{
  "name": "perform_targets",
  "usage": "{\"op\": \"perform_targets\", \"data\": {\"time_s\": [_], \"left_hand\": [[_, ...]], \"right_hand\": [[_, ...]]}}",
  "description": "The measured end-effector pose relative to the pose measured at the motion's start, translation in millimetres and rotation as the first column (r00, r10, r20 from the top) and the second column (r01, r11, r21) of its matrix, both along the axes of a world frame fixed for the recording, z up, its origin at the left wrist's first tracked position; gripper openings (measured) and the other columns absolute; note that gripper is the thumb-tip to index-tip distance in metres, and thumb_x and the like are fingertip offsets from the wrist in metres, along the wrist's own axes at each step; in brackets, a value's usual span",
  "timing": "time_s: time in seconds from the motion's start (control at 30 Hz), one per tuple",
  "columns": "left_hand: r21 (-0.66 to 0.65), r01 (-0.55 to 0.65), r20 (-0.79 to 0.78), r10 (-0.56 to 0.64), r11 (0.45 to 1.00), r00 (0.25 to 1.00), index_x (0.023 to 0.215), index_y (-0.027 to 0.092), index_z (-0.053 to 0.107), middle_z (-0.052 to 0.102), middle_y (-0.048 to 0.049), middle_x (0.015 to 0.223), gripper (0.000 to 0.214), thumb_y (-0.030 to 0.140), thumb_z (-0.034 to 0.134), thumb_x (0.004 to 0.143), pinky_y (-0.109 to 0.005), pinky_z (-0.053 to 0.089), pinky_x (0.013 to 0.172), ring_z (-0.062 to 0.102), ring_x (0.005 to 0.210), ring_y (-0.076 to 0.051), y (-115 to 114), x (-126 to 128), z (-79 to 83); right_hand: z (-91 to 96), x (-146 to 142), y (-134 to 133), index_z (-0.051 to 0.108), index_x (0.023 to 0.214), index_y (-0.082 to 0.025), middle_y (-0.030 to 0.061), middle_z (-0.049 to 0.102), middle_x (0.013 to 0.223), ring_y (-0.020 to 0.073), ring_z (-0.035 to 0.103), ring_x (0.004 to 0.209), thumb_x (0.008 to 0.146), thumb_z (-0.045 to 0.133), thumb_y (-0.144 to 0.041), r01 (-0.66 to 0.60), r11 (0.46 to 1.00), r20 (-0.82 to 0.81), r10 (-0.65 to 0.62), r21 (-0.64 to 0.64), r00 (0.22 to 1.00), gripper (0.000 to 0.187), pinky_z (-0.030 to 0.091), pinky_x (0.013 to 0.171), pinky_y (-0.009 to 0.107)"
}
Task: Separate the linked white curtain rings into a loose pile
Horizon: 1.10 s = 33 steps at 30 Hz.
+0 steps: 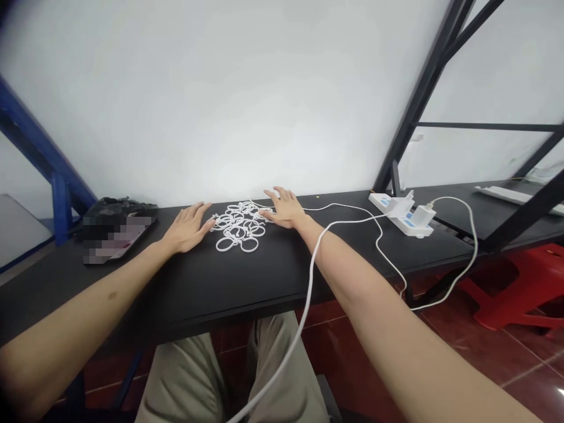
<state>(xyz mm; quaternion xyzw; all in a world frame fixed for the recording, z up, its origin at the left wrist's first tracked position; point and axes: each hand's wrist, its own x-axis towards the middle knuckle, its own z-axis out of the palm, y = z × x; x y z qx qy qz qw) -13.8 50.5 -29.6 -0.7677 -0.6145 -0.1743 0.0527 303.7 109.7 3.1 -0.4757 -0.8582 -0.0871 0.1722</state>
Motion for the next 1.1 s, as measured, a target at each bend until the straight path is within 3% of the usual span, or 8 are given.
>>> {"op": "perform_targets", "data": {"time_s": [0.17, 0.33, 0.53, 0.67, 0.83, 1.1], "left_hand": [[-0.014, -0.054, -0.067, 0.053, 0.998, 0.996, 0.156, 0.028, 0.021, 0.013, -0.0144, 0.164, 0.073, 0.065, 0.020, 0.093, -0.074, 0.019, 0.107, 0.014, 0.147, -0.045, -2, 2, 3.6], [0.028, -0.088, -0.146, 0.091, 0.996, 0.985, 0.155, 0.033, 0.024, 0.007, -0.0145, 0.165, 0.071, 0.065, 0.024, 0.092, -0.076, 0.032, 0.094, 0.013, 0.144, -0.053, -4, 7, 12.1], [0.114, -0.163, -0.183, 0.182, 0.980, 0.966, 0.148, 0.030, 0.037, 0.021, -0.0154, 0.161, 0.066, 0.060, 0.029, 0.090, -0.072, 0.040, 0.083, 0.039, 0.124, -0.052, -7, 6, 17.6], [0.130, -0.190, -0.180, 0.212, 0.973, 0.960, 0.138, 0.026, 0.047, 0.034, -0.0168, 0.152, 0.058, 0.053, 0.031, 0.089, -0.070, 0.041, 0.081, 0.043, 0.119, -0.049, -8, 4, 19.5], [0.107, -0.232, -0.193, 0.249, 0.967, 0.949, 0.121, 0.021, 0.056, 0.049, -0.0192, 0.134, 0.048, 0.046, 0.030, 0.090, -0.065, 0.041, 0.082, 0.044, 0.115, -0.044, -7, 4, 22.2], [0.083, -0.357, -0.136, 0.365, 0.931, 0.921, 0.121, 0.018, 0.056, 0.053, -0.0211, 0.129, 0.048, 0.045, 0.031, 0.089, -0.057, 0.045, 0.081, 0.049, 0.112, -0.038, -1, 12, 26.1]], "right_hand": [[6.9, -9, 1, 0.022, 0.155, -0.029, 0.0139, 0.020, 0.160, 0.0389, 0.030, 0.138, 0.085, 0.033, -0.079, 0.027, 0.999, 0.052, -0.029, 0.037, 0.998, 0.087, 0.026, 0.109, 0.054], [13.5, -12, -1, 0.029, 0.152, -0.029, 0.0143, 0.025, 0.156, 0.0410, 0.042, 0.122, 0.084, 0.034, -0.078, 0.082, 0.993, 0.092, -0.090, 0.089, 0.992, 0.084, 0.032, 0.098, 0.056], [15.5, -24, 4, 0.045, 0.138, -0.025, 0.0163, 0.040, 0.142, 0.0368, 0.044, 0.112, 0.087, 0.041, -0.065, 0.092, 0.985, 0.115, -0.109, 0.146, 0.987, 0.065, 0.036, 0.090, 0.053], [18.8, -34, 7, 0.050, 0.128, -0.021, 0.0186, 0.043, 0.138, 0.0363, 0.044, 0.110, 0.088, 0.042, -0.055, 0.134, 0.980, 0.113, -0.152, 0.148, 0.982, 0.053, 0.037, 0.089, 0.054], [22.5, -44, 9, 0.051, 0.125, -0.018, 0.0209, 0.044, 0.136, 0.0373, 0.044, 0.111, 0.089, 0.039, -0.053, 0.201, 0.971, 0.137, -0.218, 0.129, 0.966, 0.052, 0.038, 0.088, 0.056], [24.0, -67, 17, 0.048, 0.129, -0.016, 0.0217, 0.042, 0.142, 0.0378, 0.047, 0.116, 0.091, 0.035, -0.056, 0.313, 0.946, 0.142, -0.323, 0.086, 0.936, 0.057, 0.040, 0.089, 0.058]]}}
